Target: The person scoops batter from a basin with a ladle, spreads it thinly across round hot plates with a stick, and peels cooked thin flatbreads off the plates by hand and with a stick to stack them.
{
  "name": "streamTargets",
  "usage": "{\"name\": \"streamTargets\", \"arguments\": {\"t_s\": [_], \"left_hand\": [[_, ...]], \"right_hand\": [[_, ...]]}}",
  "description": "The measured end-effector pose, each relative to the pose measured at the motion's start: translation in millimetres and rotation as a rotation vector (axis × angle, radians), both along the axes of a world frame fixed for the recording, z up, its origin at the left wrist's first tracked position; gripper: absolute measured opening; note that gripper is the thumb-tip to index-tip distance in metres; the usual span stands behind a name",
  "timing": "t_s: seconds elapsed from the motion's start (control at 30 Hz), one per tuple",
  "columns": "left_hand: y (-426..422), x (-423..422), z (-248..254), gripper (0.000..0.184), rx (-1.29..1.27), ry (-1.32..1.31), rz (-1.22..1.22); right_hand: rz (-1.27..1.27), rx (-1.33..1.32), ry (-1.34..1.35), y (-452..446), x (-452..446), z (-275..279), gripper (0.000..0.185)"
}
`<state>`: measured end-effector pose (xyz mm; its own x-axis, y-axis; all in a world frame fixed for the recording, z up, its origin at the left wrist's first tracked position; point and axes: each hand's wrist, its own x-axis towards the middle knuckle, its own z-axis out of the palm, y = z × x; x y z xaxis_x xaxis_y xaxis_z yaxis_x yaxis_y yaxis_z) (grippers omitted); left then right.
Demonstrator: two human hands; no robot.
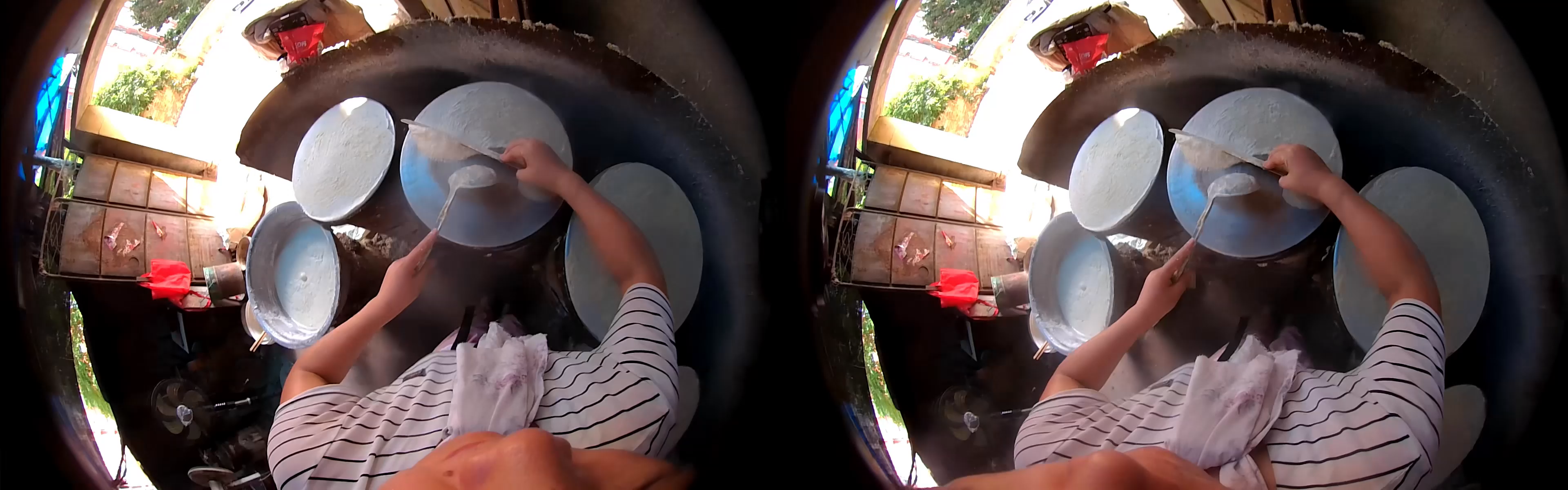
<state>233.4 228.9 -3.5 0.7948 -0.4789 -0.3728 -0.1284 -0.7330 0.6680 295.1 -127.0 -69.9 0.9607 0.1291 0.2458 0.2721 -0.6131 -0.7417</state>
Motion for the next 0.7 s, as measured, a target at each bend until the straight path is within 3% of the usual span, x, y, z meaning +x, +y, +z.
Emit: {"name": "streamTargets", "arguments": {"t_s": [0.1,0.17,0.27,0.37,0.43,0.47,0.5,0.53,0.63,0.7], "left_hand": [[25.0,-20.2,-7.9,0.062,-0.151,-0.152,-0.1],[25.2,-17.7,-4.6,0.063,-0.09,-0.097,-0.136],[-0.7,-14.1,-5.8,0.059,-0.08,-0.013,-0.115],[7.6,-19.1,1.2,0.059,-0.056,0.029,-0.157],[22.8,-39.4,8.0,0.059,-0.08,0.108,-0.142],[29.2,-43.9,3.9,0.06,-0.164,0.018,-0.182],[21.5,-40.3,24.4,0.059,0.013,0.17,-0.154],[19.9,-40.3,22.2,0.061,-0.019,0.15,-0.18],[13.5,-34.9,10.3,0.061,-0.177,0.007,-0.216],[21.3,-45.0,29.9,0.06,-0.023,0.172,-0.095]], "right_hand": [[0.123,0.082,0.116,-2.6,-19.5,-6.7,0.033],[0.138,0.176,0.298,-21.4,-11.6,9.8,0.033],[0.047,0.106,-0.039,-33.3,35.7,-12.6,0.032],[0.276,0.065,0.142,-20.1,18.5,5.2,0.03],[0.331,0.221,0.336,-38.8,-2.1,1.0,0.036],[0.338,0.211,0.404,-51.4,4.2,3.0,0.037],[0.338,0.211,0.479,-58.8,8.5,3.9,0.039],[0.221,0.108,0.395,-52.0,17.2,10.1,0.041],[0.291,0.179,0.265,-30.8,34.7,-4.2,0.043],[0.289,0.124,0.458,-38.2,17.7,5.6,0.044]]}}
